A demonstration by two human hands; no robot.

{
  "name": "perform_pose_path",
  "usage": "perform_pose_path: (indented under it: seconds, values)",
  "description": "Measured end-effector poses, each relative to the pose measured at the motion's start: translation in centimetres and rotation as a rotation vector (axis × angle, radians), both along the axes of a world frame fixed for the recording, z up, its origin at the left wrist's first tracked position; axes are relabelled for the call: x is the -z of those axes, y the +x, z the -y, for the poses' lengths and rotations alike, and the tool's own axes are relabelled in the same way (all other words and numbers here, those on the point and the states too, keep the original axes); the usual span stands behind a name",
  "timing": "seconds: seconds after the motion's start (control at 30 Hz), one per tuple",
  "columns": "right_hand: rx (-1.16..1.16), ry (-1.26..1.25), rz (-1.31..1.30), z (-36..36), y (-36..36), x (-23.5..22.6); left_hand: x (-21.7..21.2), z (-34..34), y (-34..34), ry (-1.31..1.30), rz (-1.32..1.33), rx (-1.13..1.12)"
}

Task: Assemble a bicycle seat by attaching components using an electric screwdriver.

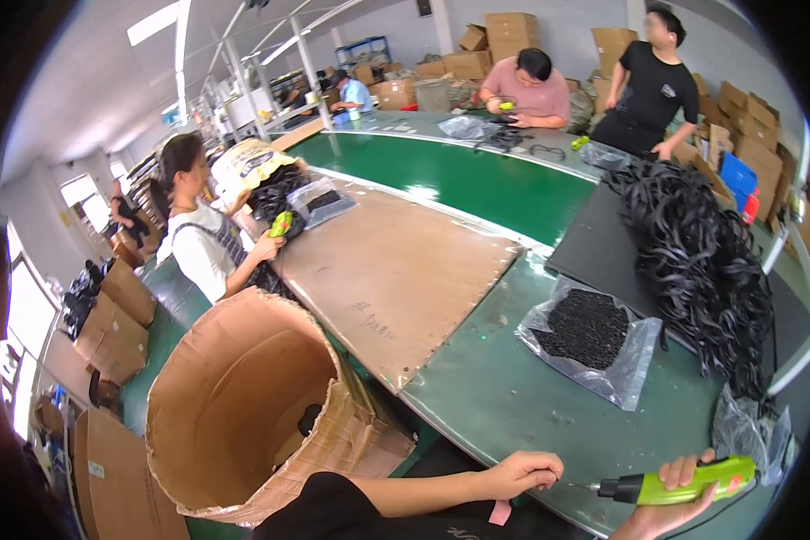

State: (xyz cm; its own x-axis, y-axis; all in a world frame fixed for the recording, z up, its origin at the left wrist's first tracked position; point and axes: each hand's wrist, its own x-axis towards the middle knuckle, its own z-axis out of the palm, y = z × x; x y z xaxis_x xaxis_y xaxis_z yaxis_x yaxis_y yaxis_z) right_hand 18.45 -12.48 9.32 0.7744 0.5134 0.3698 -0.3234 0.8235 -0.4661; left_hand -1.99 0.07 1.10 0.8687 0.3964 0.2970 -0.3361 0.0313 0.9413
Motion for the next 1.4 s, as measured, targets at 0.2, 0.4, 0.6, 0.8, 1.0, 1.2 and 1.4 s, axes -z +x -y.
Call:
perform_pose_path:
  seconds: [0.2,0.4,0.6,0.8,1.0,1.2,1.4]
  values:
    - [-0.111,-0.126,-0.081,0.1,-1.0,-1.0,-0.2,0.5,0.4,0.036,0.058,0.030]
    - [-0.050,-0.200,-0.117,-0.8,-1.4,-1.1,0.0,0.4,-0.1,0.036,0.039,-0.014]
    - [-0.034,-0.226,-0.133,-0.9,-1.6,-1.3,0.1,0.5,0.1,0.057,0.037,-0.041]
    - [-0.031,-0.228,-0.133,-0.8,-1.5,-0.8,0.5,0.2,0.2,0.085,0.065,-0.023]
    - [-0.113,-0.097,0.042,0.7,-1.4,0.4,-0.4,0.6,0.0,0.064,0.030,-0.061]
    - [-0.105,0.036,0.548,0.4,-4.8,-1.3,0.0,0.9,1.0,-0.078,-0.118,-0.032]
    - [-0.224,-0.033,0.193,-2.2,-0.9,2.0,-0.8,-0.4,0.9,0.205,-0.329,-0.018]
